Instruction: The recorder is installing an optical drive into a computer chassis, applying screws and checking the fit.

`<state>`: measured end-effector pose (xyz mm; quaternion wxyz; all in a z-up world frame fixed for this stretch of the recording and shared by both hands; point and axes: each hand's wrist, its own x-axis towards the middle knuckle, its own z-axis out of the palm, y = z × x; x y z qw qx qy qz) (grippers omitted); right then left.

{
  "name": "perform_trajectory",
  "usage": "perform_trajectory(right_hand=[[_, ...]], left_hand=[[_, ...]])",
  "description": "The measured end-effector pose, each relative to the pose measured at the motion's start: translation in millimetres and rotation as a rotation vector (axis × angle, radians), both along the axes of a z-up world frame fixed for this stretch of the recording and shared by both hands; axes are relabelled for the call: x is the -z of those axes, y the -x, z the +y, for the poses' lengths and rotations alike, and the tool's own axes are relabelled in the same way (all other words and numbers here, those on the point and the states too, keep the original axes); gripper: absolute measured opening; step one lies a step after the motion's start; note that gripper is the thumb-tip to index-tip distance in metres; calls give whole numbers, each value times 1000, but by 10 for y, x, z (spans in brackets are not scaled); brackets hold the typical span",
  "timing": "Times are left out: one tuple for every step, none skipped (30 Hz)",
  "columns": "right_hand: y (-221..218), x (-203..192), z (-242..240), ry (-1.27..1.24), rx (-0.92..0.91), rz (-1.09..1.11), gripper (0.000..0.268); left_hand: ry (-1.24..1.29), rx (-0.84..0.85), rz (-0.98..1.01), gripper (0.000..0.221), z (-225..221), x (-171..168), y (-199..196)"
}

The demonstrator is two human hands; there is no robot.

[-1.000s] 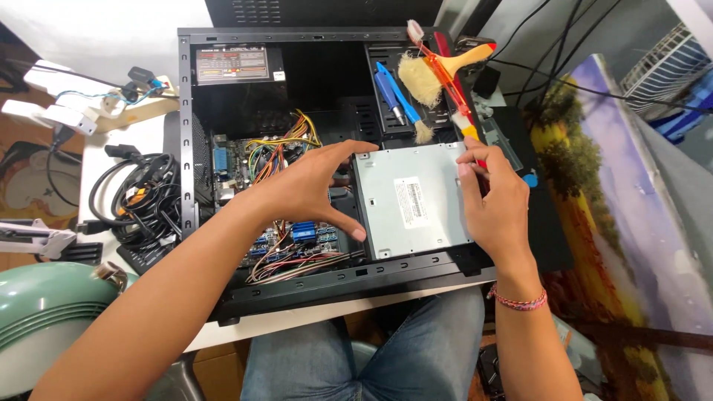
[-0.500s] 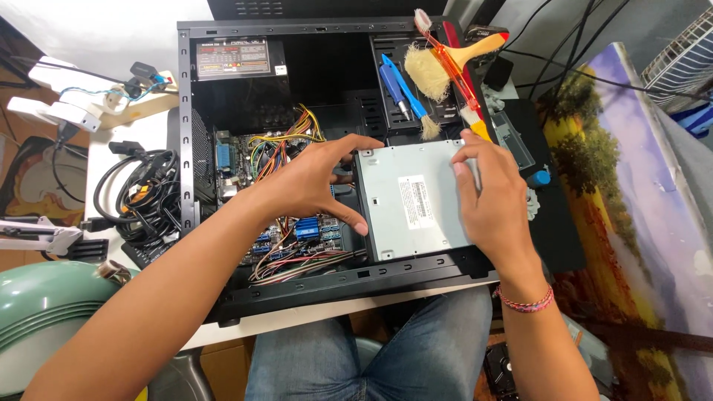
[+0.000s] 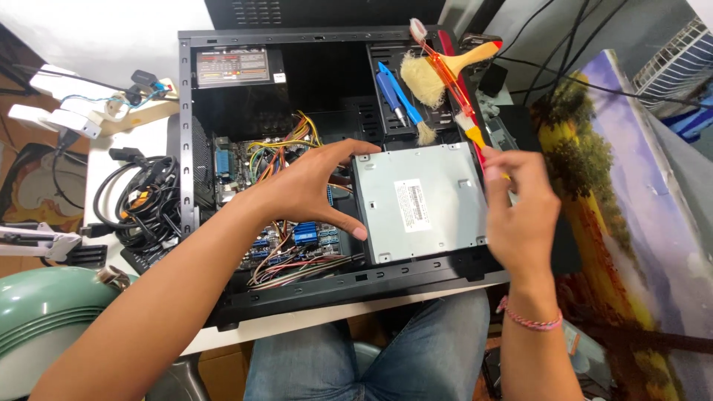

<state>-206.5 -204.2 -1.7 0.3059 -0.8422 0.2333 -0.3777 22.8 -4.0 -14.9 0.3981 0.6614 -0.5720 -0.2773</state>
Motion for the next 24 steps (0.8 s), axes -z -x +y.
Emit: perform_trajectory(right_hand=[[5, -11, 47, 0, 4, 2, 7], [11, -18, 99, -1, -4, 64, 8], [16, -26, 151, -2, -12, 127, 10], [27, -32, 173, -3, -6, 126, 10], [36, -40, 197, 112, 11, 141, 10], [29, -53, 216, 229, 26, 153, 9], [29, -51, 221, 231, 29, 150, 9], [28, -45, 233, 220, 25, 174, 9], [27, -37, 247, 210, 21, 198, 9], [22, -40, 252, 210, 21, 196, 9], [16, -42, 258, 151, 5, 167, 10], [15, -43, 264, 91, -10, 139, 12], [17, -58, 271, 91, -9, 138, 12], [17, -75, 276, 42, 5, 133, 12], [16, -92, 281, -7, 19, 129, 12], [14, -99, 280, -7, 17, 130, 12], [13, -106, 278, -30, 22, 130, 12], [18, -113, 276, -54, 28, 130, 12], [19, -106, 266, -54, 27, 132, 12], [18, -100, 253, -40, 22, 146, 13], [18, -94, 240, -25, 17, 161, 14], [19, -93, 235, -25, 15, 162, 14], [20, -93, 229, -17, 9, 161, 13], [21, -91, 226, -9, 4, 161, 13]], left_hand=[[0, 4, 2, 113, -5, -4, 8], [16, 5, 11, 112, -6, -7, 15], [31, 6, 21, 111, -8, -12, 23], [31, 11, 20, 111, -10, -6, 33], [28, 1, -4, 112, -11, -3, 43], [27, -12, -31, 113, -11, -7, 42], [29, -10, -34, 113, -22, -2, 38], [32, -13, -51, 114, -22, 7, 38], [34, -16, -67, 115, -20, 19, 37], [34, -16, -69, 115, -28, 33, 36], [30, -21, -75, 116, -36, 48, 33], [26, -26, -80, 117, -45, 67, 34], [26, -26, -80, 117, -46, 62, 36], [21, -27, -75, 117, -47, 58, 37], [15, -27, -71, 117, -47, 55, 38], [15, -30, -70, 117, -53, 56, 37], [-16, -42, -75, 118, -60, 57, 37], [-48, -53, -79, 120, -69, 60, 40], [-48, -54, -77, 120, -56, 36, 44], [-43, -43, -36, 119, -48, 11, 44], [-38, -32, 6, 118, -40, -15, 44], [-38, -34, 6, 118, -42, -11, 43], [-43, -35, 29, 116, -43, -7, 40], [-49, -35, 52, 115, -44, -3, 38]])
